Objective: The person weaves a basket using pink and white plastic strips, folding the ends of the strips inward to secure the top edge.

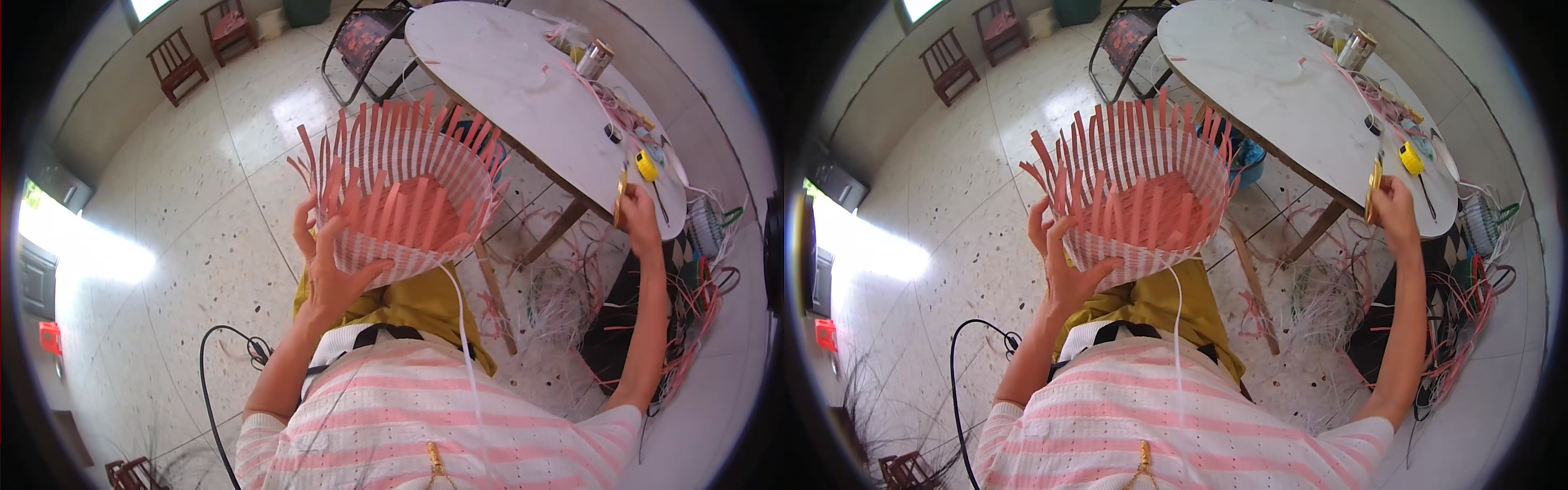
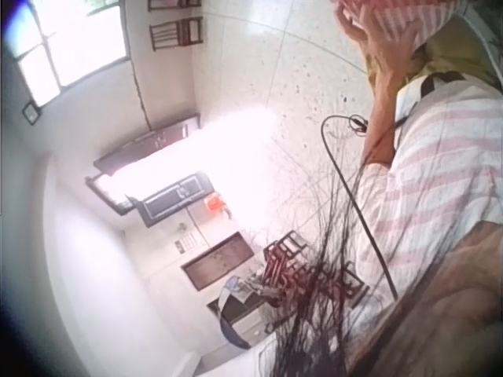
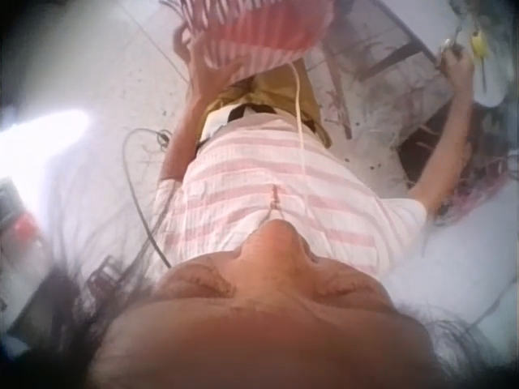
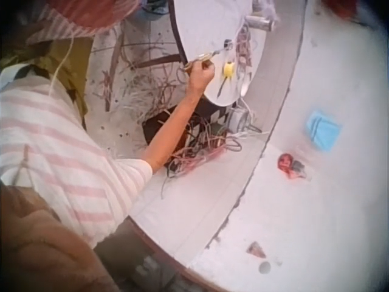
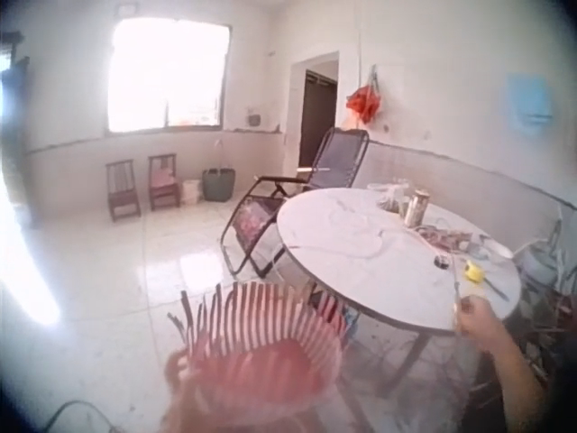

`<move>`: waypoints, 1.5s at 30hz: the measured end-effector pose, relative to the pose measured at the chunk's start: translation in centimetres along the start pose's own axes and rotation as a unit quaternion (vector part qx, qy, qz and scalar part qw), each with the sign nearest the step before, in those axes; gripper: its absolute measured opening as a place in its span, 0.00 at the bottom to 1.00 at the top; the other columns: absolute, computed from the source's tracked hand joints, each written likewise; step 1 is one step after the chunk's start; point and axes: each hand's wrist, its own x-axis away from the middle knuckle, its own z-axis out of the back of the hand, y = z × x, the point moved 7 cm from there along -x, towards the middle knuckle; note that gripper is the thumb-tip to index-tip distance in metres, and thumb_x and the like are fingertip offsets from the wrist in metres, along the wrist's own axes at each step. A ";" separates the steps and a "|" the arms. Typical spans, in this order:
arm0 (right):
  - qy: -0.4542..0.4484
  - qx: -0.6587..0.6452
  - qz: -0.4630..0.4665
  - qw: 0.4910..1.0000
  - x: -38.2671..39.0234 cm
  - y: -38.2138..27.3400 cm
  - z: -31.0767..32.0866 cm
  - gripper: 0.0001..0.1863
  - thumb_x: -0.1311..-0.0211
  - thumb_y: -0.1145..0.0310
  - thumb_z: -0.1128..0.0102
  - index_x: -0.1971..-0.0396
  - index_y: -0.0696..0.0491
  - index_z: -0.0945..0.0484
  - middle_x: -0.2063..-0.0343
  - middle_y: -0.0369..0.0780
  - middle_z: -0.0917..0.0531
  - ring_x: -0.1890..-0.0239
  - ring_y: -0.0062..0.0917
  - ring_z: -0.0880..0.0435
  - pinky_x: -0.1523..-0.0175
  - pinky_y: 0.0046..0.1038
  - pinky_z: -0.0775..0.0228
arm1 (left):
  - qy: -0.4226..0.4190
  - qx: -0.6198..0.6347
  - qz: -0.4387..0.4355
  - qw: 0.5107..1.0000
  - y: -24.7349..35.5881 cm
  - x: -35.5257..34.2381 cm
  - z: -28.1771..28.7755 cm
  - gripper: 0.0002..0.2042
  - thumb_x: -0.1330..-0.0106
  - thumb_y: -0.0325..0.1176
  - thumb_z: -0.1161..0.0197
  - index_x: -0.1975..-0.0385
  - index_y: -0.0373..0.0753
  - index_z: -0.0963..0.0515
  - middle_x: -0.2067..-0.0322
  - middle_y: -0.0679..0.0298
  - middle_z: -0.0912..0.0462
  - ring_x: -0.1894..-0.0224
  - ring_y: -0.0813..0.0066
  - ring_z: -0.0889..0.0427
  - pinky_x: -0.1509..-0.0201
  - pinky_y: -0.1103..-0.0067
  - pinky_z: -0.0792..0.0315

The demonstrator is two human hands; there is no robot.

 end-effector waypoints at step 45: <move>0.014 0.017 0.270 0.963 19.9 -2.5 -22.1 0.14 0.42 0.67 0.33 0.72 0.56 0.32 0.83 0.42 0.30 0.83 0.32 0.32 0.77 0.33 0.40 | 0.008 -0.004 0.035 0.999 -0.6 0.7 -0.9 0.42 0.60 0.47 0.15 0.46 0.47 0.35 0.33 0.52 0.52 0.27 0.49 0.53 0.28 0.55 0.43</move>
